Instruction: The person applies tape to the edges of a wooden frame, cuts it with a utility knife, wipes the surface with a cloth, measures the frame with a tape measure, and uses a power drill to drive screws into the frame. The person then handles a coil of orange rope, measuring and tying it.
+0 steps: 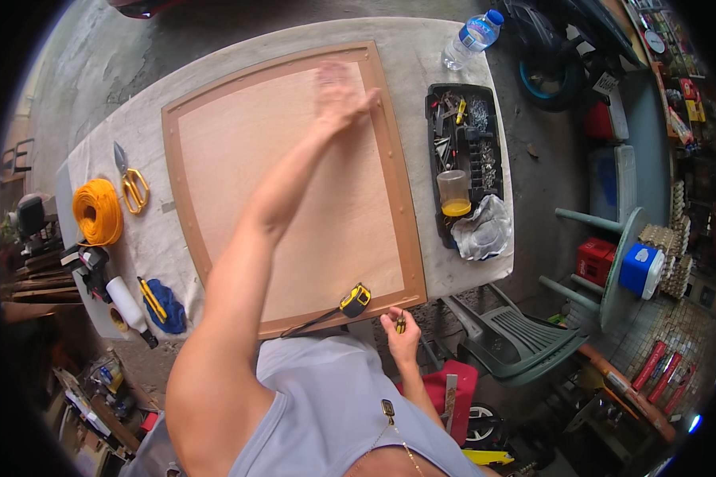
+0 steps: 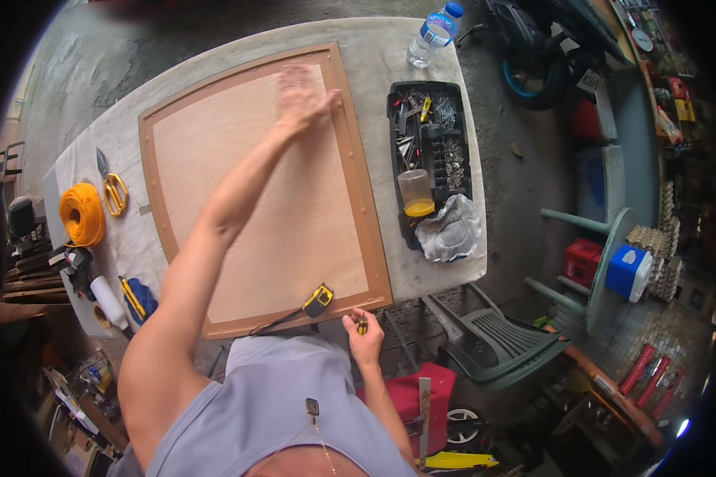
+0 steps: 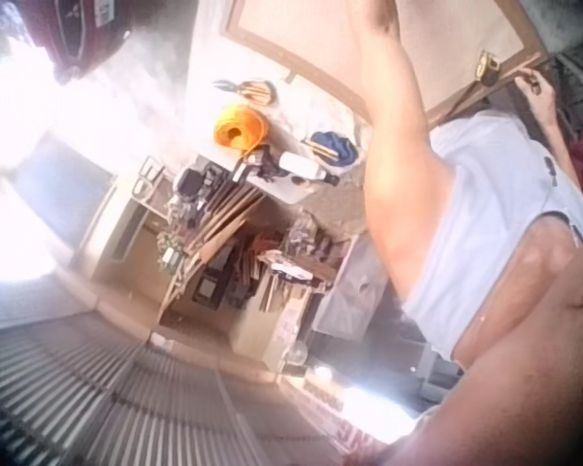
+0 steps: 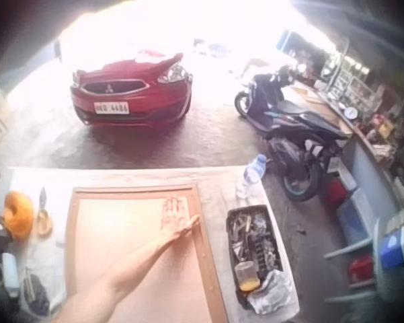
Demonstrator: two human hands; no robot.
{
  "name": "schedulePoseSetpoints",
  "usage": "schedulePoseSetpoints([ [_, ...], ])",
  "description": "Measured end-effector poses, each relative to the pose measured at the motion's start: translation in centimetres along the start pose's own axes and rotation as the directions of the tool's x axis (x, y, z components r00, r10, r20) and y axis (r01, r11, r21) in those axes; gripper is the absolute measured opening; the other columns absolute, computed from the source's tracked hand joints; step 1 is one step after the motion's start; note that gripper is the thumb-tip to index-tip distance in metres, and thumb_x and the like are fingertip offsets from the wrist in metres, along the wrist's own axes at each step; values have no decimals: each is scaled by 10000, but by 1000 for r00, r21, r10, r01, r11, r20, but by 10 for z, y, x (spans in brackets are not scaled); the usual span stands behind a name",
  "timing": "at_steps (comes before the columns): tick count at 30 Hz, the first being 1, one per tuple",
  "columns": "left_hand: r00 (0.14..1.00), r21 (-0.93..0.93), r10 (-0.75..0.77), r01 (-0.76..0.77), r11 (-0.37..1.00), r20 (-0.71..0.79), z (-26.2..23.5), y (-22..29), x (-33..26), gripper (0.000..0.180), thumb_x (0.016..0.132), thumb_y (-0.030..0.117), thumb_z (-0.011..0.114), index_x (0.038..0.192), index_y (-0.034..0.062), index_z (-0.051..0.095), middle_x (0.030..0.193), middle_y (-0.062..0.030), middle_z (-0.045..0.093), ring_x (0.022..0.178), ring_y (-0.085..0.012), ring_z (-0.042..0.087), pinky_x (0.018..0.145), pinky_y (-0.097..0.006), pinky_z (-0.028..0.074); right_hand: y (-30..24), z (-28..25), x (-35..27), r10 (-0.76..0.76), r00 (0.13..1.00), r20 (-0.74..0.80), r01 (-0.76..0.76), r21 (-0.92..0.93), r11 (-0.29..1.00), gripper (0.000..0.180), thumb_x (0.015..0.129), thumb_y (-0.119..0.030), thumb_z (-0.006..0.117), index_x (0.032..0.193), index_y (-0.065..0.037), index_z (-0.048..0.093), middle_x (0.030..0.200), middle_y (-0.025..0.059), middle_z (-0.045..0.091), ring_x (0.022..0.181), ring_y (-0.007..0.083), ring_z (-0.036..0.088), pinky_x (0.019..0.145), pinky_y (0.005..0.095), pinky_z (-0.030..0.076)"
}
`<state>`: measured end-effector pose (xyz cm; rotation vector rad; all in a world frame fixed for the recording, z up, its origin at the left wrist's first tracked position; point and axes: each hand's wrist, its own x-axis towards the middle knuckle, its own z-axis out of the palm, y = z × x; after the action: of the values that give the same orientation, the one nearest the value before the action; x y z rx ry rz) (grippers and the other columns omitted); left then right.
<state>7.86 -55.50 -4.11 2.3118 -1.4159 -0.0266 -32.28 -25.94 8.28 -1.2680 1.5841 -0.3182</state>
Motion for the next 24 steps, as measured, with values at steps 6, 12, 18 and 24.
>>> schedulePoseSetpoints([
  [6, 994, -390, 28, 14, 921, 101, -11, 46, 17, 924, 884, 683, 396, 1427, -56, 290, 1416, -282, 357, 1354, -384, 299, 1123, -455, 237, -8, 10, 4, -54, 998, 23, 54, -10, 998, 296, 800, -146, 744, 1021, 26, 649, 870, 81, 653, 770, 133, 615, 698, 274, 499],
  [12, 917, -306, 207, -100, 947, 340, -130, 64, -237, 672, 800, 580, 626, 1230, 67, 573, 1085, -206, 554, 1022, -359, 531, 861, -450, 430, -11, 22, 39, -115, 985, 130, 124, -68, 990, 320, 850, -154, 686, 1101, 32, 617, 885, 93, 656, 781, 164, 629, 705, 291, 516],
  [18, 878, -428, -85, 312, 848, 471, -159, 114, -385, 503, 744, 322, 718, 1153, 56, 595, 994, -194, 579, 942, -368, 582, 792, -453, 490, -20, 13, 63, 123, 887, 445, -174, 74, 982, 341, 898, -211, 633, 1176, -15, 610, 769, 43, 616, 540, 85, 544, 394, 226, 404],
  [24, 934, -584, 85, 144, 799, 346, -175, 101, -384, 391, 637, 64, 715, 1007, 43, 589, 953, -165, 588, 924, -370, 581, 775, -447, 491, -35, -2, 69, 150, 727, 670, -188, -16, 982, 358, 909, -267, 640, 1174, -27, 609, 734, 16, 606, 565, 73, 550, 397, 198, 388],
])
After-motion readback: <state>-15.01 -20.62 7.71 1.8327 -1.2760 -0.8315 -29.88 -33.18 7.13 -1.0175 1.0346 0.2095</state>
